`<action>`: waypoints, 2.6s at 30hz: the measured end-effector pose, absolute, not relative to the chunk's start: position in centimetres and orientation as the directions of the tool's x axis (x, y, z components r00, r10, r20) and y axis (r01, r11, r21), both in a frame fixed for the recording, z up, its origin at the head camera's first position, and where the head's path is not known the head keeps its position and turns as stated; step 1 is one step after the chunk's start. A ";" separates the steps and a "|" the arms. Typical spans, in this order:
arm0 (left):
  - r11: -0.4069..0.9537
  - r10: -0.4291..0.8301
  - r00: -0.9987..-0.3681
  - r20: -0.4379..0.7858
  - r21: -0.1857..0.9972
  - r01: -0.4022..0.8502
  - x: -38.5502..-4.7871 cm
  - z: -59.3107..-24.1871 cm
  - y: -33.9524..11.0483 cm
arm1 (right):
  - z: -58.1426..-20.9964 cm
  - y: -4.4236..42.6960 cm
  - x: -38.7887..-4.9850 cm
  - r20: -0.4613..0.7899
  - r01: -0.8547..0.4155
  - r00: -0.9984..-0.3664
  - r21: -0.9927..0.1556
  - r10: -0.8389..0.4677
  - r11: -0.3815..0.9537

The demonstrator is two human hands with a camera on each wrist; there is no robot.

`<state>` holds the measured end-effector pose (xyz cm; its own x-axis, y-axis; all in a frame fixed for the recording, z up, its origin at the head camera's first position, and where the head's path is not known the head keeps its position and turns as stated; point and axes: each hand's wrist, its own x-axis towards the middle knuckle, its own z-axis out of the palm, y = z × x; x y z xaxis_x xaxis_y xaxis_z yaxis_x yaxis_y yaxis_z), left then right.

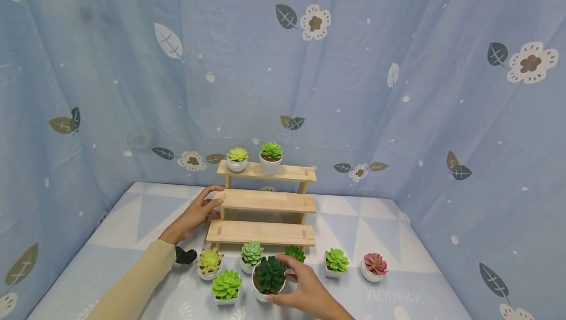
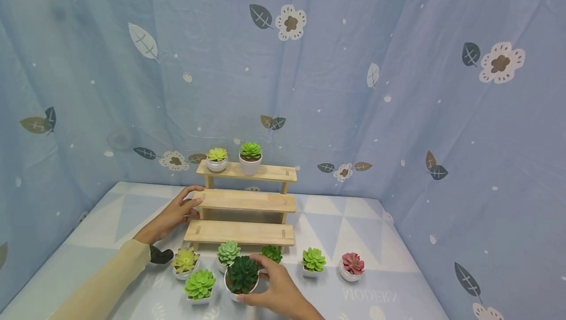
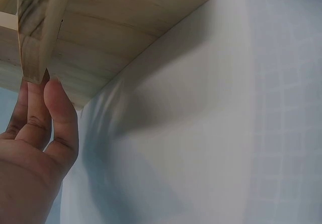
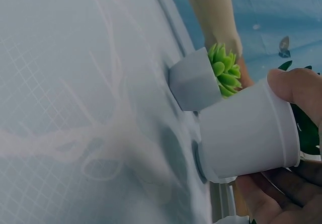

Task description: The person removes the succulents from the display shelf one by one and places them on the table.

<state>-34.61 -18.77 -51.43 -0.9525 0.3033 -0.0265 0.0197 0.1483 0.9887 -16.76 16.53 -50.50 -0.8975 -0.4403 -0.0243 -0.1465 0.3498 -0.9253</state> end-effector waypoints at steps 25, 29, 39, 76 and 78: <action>0.145 0.311 -0.950 -0.023 0.989 0.024 -34.7 -51.5 -18.9 | -50.8 15.7 -16.5 -0.081 -0.116 -0.890 -0.912 -0.449 0.393; 0.136 0.306 -0.952 -0.029 0.991 0.014 -34.8 -51.5 -18.8 | -51.0 15.6 -16.6 -0.081 -0.118 -0.896 -0.904 -0.437 0.410; 0.136 0.305 -0.952 -0.034 0.991 0.008 -34.9 -51.6 -18.7 | -51.5 15.8 -16.6 -0.083 -0.125 -0.902 -0.889 -0.424 0.441; 0.145 0.307 -0.951 -0.028 0.989 0.017 -34.4 -51.4 -18.5 | -44.2 20.8 -20.7 0.267 -0.424 -0.870 -0.833 -0.414 0.355; 0.145 0.305 -0.952 -0.031 0.989 0.014 -34.4 -51.4 -18.6 | -43.8 20.7 -21.2 0.286 -0.440 -0.871 -0.815 -0.400 0.377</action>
